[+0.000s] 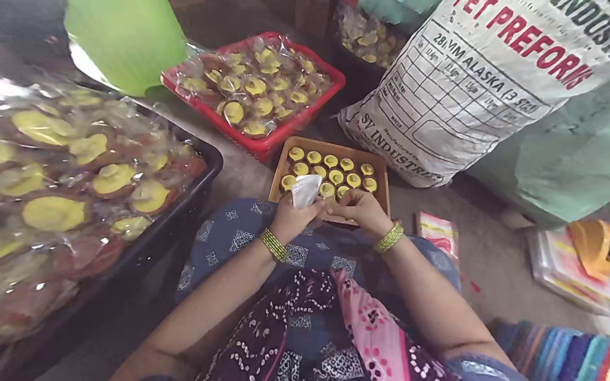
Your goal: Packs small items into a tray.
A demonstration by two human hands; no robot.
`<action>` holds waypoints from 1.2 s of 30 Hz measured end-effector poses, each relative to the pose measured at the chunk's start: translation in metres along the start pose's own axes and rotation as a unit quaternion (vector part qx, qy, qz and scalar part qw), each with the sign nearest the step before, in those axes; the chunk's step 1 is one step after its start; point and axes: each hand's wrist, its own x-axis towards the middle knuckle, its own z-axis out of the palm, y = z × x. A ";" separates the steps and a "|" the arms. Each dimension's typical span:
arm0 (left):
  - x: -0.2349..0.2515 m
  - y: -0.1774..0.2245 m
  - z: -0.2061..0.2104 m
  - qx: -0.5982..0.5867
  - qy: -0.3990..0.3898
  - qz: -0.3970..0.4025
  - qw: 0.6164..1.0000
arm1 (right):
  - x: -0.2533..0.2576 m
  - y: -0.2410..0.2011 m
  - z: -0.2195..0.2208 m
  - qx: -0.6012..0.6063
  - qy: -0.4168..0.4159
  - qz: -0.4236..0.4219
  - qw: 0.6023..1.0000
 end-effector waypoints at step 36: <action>0.003 0.005 -0.009 -0.020 0.082 -0.038 0.996 | 0.090 0.068 0.057 -0.234 0.044 0.107 0.965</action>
